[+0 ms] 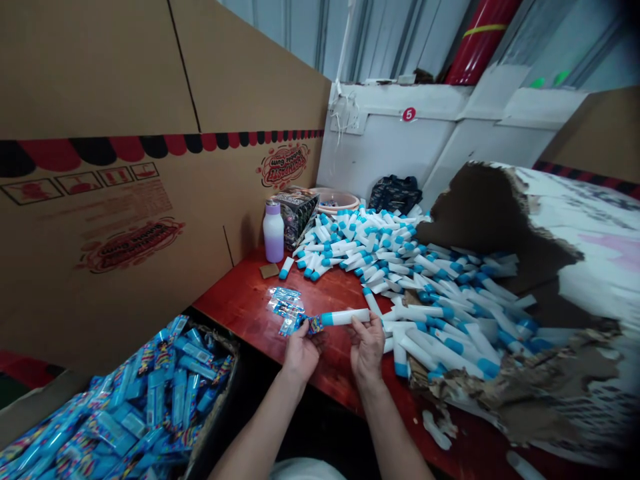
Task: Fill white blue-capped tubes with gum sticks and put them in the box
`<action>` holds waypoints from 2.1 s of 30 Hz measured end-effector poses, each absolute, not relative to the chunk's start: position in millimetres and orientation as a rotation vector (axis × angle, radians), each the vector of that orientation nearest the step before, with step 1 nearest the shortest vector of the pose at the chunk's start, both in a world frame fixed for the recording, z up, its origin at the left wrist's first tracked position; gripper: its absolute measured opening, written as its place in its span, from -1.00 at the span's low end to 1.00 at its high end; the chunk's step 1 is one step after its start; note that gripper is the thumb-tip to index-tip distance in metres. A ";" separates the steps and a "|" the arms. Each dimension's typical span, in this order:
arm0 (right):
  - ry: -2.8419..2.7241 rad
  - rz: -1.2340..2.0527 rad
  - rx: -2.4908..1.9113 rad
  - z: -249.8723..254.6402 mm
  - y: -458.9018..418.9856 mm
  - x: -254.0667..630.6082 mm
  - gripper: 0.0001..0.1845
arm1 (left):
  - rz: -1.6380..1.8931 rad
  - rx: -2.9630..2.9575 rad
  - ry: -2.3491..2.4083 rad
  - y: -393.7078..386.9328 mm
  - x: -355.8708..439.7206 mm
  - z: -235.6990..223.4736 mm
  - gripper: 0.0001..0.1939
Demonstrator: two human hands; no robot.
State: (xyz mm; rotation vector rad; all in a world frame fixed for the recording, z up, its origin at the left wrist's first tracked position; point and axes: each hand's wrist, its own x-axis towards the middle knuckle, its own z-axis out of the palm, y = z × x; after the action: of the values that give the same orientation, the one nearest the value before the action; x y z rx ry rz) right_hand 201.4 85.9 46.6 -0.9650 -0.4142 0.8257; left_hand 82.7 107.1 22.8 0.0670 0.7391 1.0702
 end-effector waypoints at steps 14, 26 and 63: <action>-0.656 0.552 -1.136 18.4 72.3 214.0 -0.60 | 1.033 0.082 0.787 106.4 93.5 27.4 -0.85; -0.562 0.612 -1.083 15.9 68.1 215.0 -0.58 | 1.084 0.132 0.781 104.4 97.5 24.7 -0.93; -0.258 0.949 -1.007 6.4 53.5 215.4 -0.55 | 1.051 -0.015 0.720 103.1 101.4 20.2 -0.89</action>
State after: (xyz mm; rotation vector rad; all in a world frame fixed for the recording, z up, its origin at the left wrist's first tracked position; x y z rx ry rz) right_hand 215.4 53.5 6.4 -1.0074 -0.2585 0.9489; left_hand 101.4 103.1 20.2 -0.0150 0.7200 1.0509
